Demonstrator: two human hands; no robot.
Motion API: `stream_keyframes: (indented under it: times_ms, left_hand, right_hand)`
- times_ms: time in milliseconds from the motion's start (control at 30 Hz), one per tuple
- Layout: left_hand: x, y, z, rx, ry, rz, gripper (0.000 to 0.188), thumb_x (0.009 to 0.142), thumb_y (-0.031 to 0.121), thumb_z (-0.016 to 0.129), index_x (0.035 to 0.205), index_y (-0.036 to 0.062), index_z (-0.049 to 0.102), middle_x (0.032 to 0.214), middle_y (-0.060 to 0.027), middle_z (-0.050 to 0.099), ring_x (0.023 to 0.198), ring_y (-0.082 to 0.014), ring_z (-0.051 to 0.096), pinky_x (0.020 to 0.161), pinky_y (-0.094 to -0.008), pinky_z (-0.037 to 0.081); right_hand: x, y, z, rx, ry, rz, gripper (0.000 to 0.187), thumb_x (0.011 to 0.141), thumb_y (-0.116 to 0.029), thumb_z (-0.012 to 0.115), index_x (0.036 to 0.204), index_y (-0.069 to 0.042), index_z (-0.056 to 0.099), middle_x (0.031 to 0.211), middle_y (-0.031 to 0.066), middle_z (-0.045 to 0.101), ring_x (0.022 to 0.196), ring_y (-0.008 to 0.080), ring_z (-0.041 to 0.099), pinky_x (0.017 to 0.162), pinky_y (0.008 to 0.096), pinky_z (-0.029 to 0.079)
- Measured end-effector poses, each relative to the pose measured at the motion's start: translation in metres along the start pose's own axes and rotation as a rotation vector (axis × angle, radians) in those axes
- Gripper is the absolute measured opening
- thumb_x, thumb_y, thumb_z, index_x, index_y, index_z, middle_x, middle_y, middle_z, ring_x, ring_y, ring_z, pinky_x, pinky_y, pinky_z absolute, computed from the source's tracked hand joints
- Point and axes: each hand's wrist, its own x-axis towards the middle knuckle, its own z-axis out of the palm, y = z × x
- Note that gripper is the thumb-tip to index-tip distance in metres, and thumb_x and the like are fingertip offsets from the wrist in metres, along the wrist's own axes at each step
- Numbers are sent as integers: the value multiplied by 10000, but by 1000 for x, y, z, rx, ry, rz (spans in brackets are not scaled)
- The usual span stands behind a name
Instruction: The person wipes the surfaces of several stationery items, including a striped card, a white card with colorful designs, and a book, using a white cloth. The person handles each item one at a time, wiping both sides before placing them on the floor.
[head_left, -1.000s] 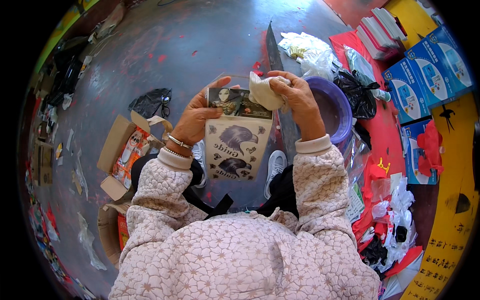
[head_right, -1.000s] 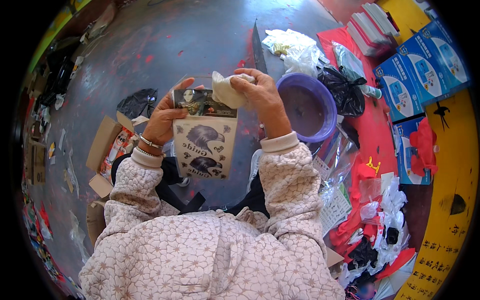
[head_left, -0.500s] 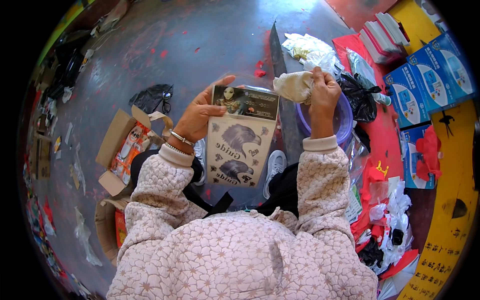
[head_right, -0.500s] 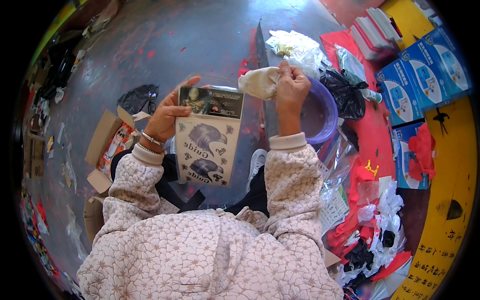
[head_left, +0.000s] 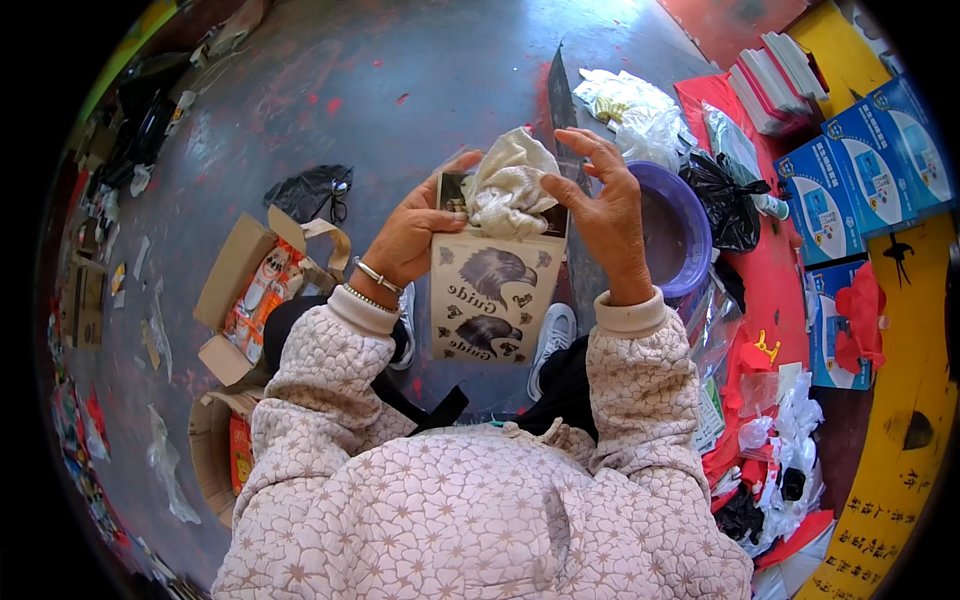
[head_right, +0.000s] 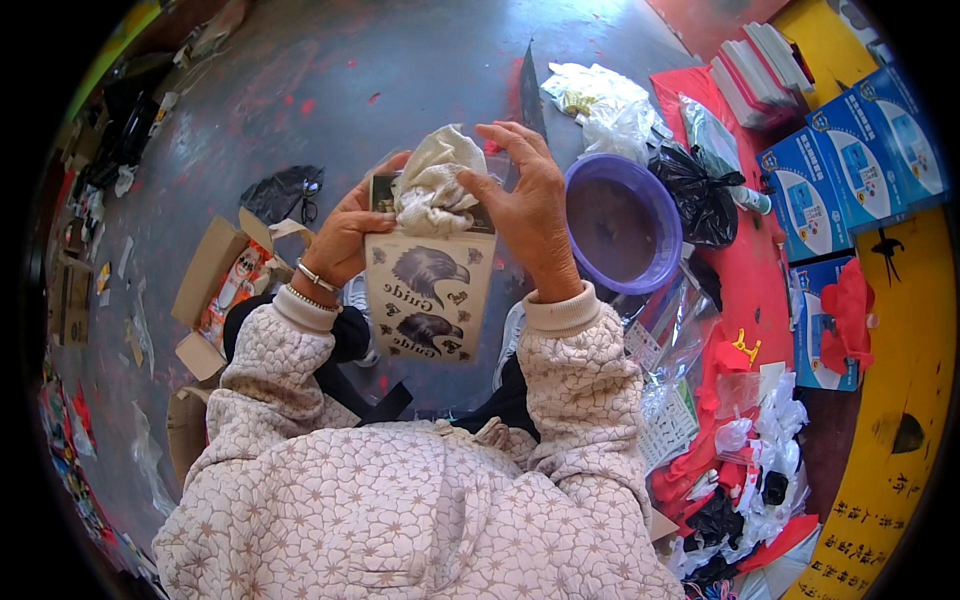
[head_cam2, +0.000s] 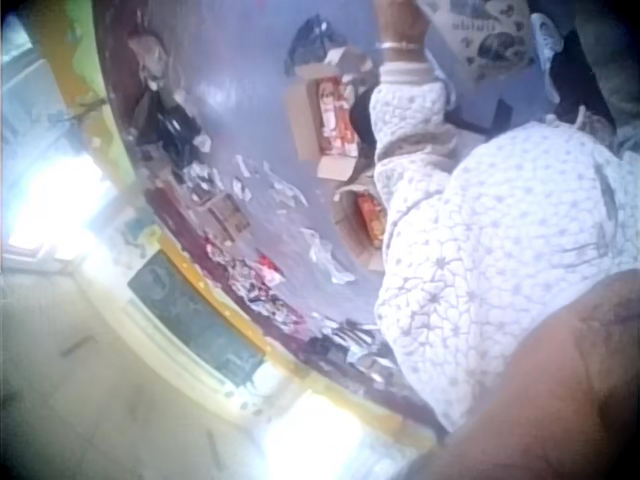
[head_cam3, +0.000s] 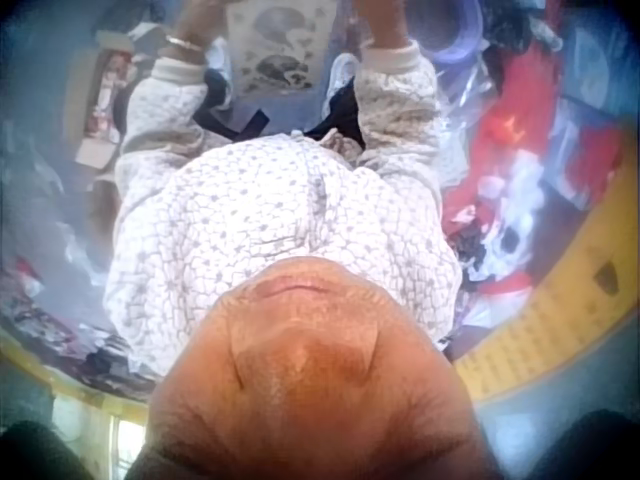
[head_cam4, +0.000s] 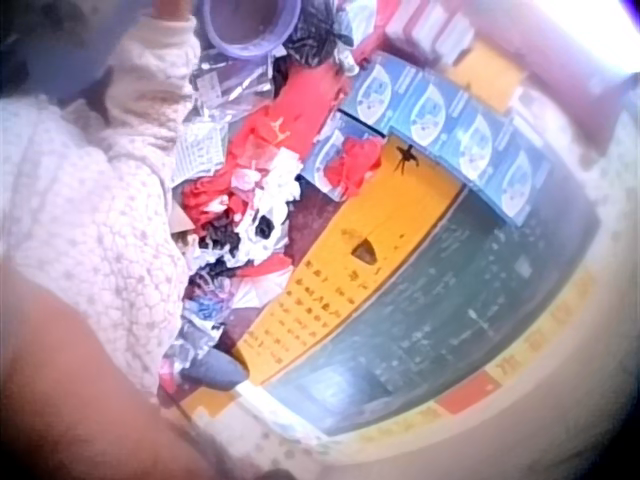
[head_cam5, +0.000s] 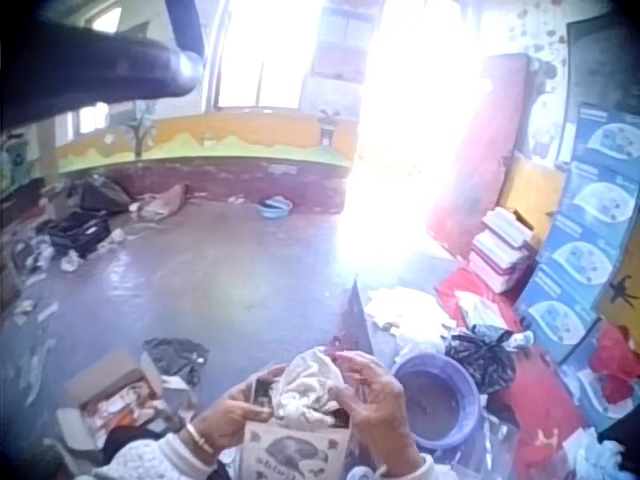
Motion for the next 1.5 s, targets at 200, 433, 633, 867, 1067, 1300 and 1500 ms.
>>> stream_keyframes:
  times_ms: [200,433,633,867,1067,1300,1500]
  left_hand:
    - [0,-4,4,-8,-25,-7,621,753,-128,448,1332,63,331,1222,-122,489,1052,-200,543,903,-313,448]
    - [-6,1,7,108,-21,-15,625,729,-137,435,1320,48,354,1258,-112,473,1059,-189,539,918,-309,436]
    - [0,-8,15,77,-2,17,615,732,-149,426,1313,47,368,1277,-109,453,1100,-190,509,941,-308,422]
    - [0,-4,6,54,70,-12,620,733,-138,446,1313,65,373,1260,-98,468,1065,-196,532,927,-315,436]
    - [-6,11,10,-5,-32,129,669,694,-148,450,1321,70,362,1303,-141,424,1092,-258,520,942,-365,436]
    - [-7,22,3,-1,-67,150,672,703,-134,459,1334,65,337,1322,-190,389,1123,-282,499,947,-379,428]
    - [-6,20,5,132,-58,82,677,719,-124,456,1351,59,298,1309,-190,408,1125,-258,500,950,-344,417]
  right_hand:
    - [-9,-11,17,-625,-163,-379,604,682,-378,712,1168,-68,532,1279,164,433,1197,349,393,960,356,345]
    - [-1,24,11,-89,-9,83,140,774,-106,596,886,-28,626,860,148,632,756,237,623,660,313,469]
    - [-10,24,31,-314,245,7,160,820,-144,519,929,-54,592,858,132,610,759,274,585,685,365,454]
    - [-17,1,46,-457,80,-424,162,797,-142,554,941,-73,577,949,113,592,885,296,545,803,379,422]
    - [-3,59,-7,-58,73,208,127,828,-120,538,881,-27,605,767,92,622,710,223,596,637,306,475]
    - [-1,75,-30,938,188,670,314,875,-316,523,1005,-39,591,882,70,629,699,149,607,611,274,494]
    - [0,49,-7,1191,-146,616,353,847,-322,573,1044,-29,559,984,97,602,886,172,590,761,305,493]
